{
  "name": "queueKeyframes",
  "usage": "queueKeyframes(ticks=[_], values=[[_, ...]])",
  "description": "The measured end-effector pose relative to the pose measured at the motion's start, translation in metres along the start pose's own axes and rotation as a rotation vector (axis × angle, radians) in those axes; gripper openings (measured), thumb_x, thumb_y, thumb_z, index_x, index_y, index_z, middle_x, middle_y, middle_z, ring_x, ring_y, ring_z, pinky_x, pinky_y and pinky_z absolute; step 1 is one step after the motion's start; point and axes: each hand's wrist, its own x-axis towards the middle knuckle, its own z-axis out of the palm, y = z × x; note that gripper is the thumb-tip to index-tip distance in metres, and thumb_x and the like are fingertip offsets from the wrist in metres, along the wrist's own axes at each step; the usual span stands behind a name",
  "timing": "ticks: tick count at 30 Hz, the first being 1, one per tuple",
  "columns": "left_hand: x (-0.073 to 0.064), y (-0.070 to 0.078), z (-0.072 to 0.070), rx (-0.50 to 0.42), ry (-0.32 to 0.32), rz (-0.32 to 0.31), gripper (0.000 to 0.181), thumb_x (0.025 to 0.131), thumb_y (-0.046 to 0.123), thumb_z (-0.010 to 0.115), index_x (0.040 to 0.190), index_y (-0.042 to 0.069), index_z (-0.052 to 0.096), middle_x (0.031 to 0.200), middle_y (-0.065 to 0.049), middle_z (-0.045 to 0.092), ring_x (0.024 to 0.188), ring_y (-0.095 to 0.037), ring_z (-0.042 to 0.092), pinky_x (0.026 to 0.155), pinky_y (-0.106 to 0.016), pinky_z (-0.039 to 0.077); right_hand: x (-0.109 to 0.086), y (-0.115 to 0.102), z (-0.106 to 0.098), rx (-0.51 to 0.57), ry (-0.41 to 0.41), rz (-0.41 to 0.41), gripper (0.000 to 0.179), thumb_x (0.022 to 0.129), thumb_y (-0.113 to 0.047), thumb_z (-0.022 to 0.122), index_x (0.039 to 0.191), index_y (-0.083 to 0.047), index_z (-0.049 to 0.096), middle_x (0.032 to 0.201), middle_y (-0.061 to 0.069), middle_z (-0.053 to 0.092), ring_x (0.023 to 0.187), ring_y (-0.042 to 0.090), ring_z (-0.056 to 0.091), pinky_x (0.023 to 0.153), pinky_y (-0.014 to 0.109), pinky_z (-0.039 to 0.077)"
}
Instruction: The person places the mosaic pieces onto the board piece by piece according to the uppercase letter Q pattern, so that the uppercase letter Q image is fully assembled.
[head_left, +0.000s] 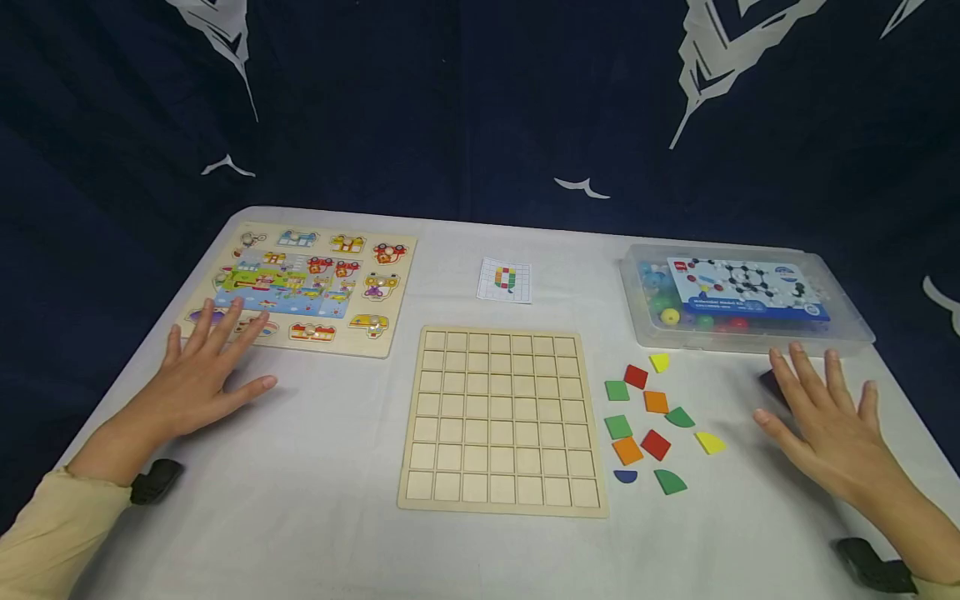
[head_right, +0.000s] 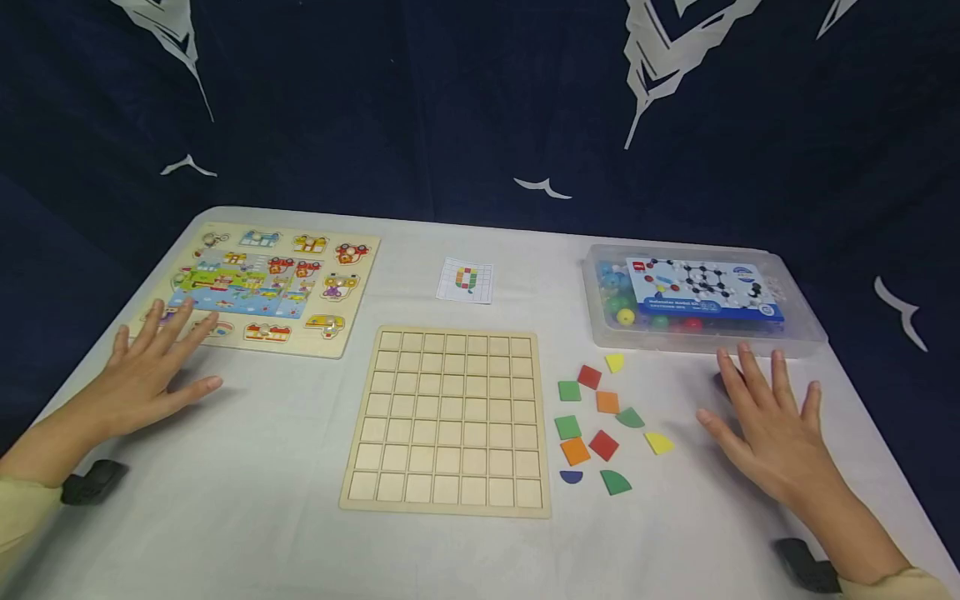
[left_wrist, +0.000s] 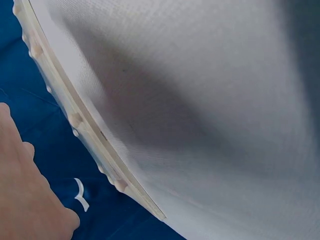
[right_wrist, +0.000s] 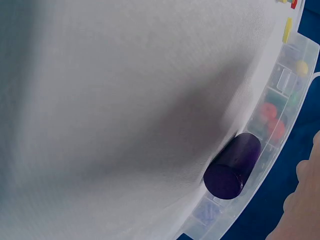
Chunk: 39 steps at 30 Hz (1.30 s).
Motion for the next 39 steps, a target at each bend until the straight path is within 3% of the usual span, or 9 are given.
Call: queueKeyframes(ticks=[21,25,29,32,35,36,38,39], values=[[0.003,0.002,-0.007,0.018,-0.055,-0.003,0.084,0.088,0.054,0.052,0.152,0.022,0.008,0.155,-0.013,-0.004,0.135,-0.031,-0.021,0.098,-0.063,-0.015,0.001,-0.004,-0.006,-0.016,-0.025,-0.013,0.083,0.093,-0.051,0.042,0.149,-0.019,-0.009,0.153,0.014,-0.014,0.132,0.032,-0.026,0.093,0.059,-0.024],[0.004,0.005,-0.019,0.026,-0.066,0.004,0.085,0.088,0.054,0.052,0.152,0.020,0.008,0.155,-0.013,-0.005,0.135,-0.029,-0.023,0.097,-0.059,-0.020,0.003,-0.008,-0.016,-0.039,-0.036,-0.038,0.084,0.092,-0.051,0.044,0.150,-0.017,-0.007,0.152,0.016,-0.012,0.132,0.032,-0.025,0.095,0.056,-0.023],[0.011,0.011,-0.043,-0.007,-0.074,0.039,0.085,0.088,0.050,0.055,0.152,0.019,0.009,0.155,-0.013,-0.006,0.135,-0.028,-0.022,0.098,-0.058,-0.019,0.008,-0.013,-0.039,-0.051,-0.044,-0.075,0.083,0.091,-0.050,0.050,0.151,-0.013,0.006,0.153,0.020,-0.004,0.135,0.034,-0.019,0.099,0.054,-0.020],[0.018,0.020,-0.066,-0.101,-0.104,0.054,0.085,0.088,0.044,0.059,0.152,0.019,0.008,0.155,-0.010,-0.008,0.137,-0.029,-0.017,0.100,-0.059,-0.015,0.015,-0.019,-0.061,-0.055,-0.068,-0.054,0.076,0.090,-0.048,0.055,0.146,-0.005,0.026,0.148,0.028,0.016,0.133,0.050,0.004,0.100,0.065,0.002],[0.024,0.037,-0.088,-0.232,-0.139,0.053,0.088,0.086,0.037,0.065,0.152,0.021,0.008,0.155,-0.006,-0.008,0.138,-0.031,-0.009,0.102,-0.064,-0.002,0.022,-0.029,-0.081,-0.035,-0.088,0.010,0.066,0.090,-0.045,0.057,0.136,0.000,0.042,0.132,0.037,0.036,0.111,0.057,0.037,0.081,0.070,0.032],[0.026,0.044,-0.093,-0.277,-0.137,0.057,0.089,0.086,0.035,0.067,0.152,0.023,0.008,0.155,-0.005,-0.005,0.139,-0.031,-0.006,0.102,-0.064,0.003,0.023,-0.033,-0.086,-0.006,-0.081,0.034,0.063,0.090,-0.044,0.058,0.133,0.001,0.045,0.126,0.038,0.041,0.102,0.057,0.042,0.073,0.070,0.038],[0.026,0.059,-0.099,-0.359,-0.113,0.072,0.090,0.085,0.029,0.070,0.152,0.024,0.010,0.156,-0.005,0.000,0.139,-0.032,0.002,0.101,-0.065,0.012,0.023,-0.043,-0.090,0.091,-0.054,0.073,0.057,0.092,-0.039,0.058,0.130,0.001,0.048,0.122,0.038,0.044,0.096,0.056,0.044,0.068,0.068,0.041],[0.025,0.067,-0.099,-0.402,-0.095,0.078,0.091,0.084,0.027,0.071,0.152,0.026,0.010,0.156,-0.004,0.003,0.139,-0.032,0.006,0.100,-0.065,0.015,0.022,-0.048,-0.089,0.151,-0.013,0.070,0.052,0.092,-0.035,0.059,0.128,0.002,0.050,0.119,0.037,0.048,0.092,0.052,0.046,0.067,0.061,0.046]])
